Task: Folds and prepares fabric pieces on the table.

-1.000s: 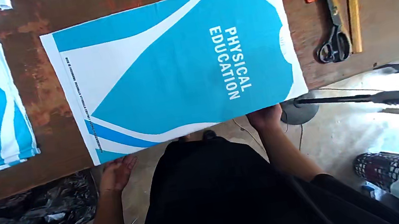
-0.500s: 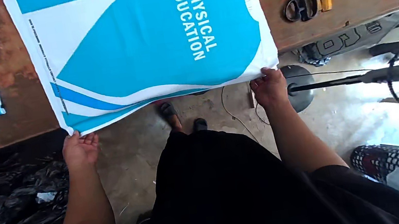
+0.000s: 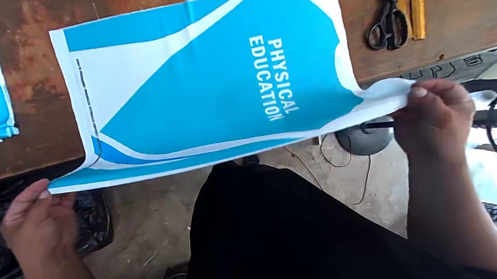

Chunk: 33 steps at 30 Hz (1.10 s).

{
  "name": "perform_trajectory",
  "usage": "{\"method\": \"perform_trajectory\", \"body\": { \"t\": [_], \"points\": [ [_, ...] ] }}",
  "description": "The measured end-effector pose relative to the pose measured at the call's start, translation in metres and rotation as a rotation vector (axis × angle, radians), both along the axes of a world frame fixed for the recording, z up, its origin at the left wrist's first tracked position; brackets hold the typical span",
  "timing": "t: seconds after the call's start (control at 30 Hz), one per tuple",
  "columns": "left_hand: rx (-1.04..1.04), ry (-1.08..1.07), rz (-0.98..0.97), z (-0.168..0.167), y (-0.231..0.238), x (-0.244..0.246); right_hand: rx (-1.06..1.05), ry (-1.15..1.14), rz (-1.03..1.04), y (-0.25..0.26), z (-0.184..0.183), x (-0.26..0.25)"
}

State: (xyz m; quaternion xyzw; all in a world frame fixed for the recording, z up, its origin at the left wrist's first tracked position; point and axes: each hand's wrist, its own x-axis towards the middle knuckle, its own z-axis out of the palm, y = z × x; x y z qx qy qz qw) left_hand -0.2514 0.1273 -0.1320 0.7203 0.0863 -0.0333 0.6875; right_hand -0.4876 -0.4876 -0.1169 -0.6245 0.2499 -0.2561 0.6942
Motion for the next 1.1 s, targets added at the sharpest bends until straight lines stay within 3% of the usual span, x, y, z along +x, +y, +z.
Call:
{"method": "perform_trajectory", "body": {
  "t": [0.17,0.3,0.37,0.5,0.73,1.1],
  "points": [
    [0.484,-0.113,-0.206,0.005,-0.022,0.086,-0.333,0.207,0.088,-0.046,-0.011,0.087],
    [0.883,-0.141,-0.279,-0.006,-0.063,0.150,-0.656,0.593,0.078,-0.066,-0.032,0.158],
    [0.891,-0.212,-0.319,-0.021,-0.074,0.175,-0.770,0.713,0.059,-0.066,-0.038,0.187],
    [0.704,-0.236,-0.373,-0.049,-0.083,0.208,-0.864,0.722,0.078,-0.077,-0.051,0.223],
    [0.733,-0.155,-0.283,-0.055,-0.097,0.236,-0.913,0.843,0.031,-0.095,-0.059,0.254],
    [0.782,-0.088,-0.193,-0.070,-0.115,0.270,-0.922,0.850,-0.008,-0.112,-0.068,0.281]
  ]
}}
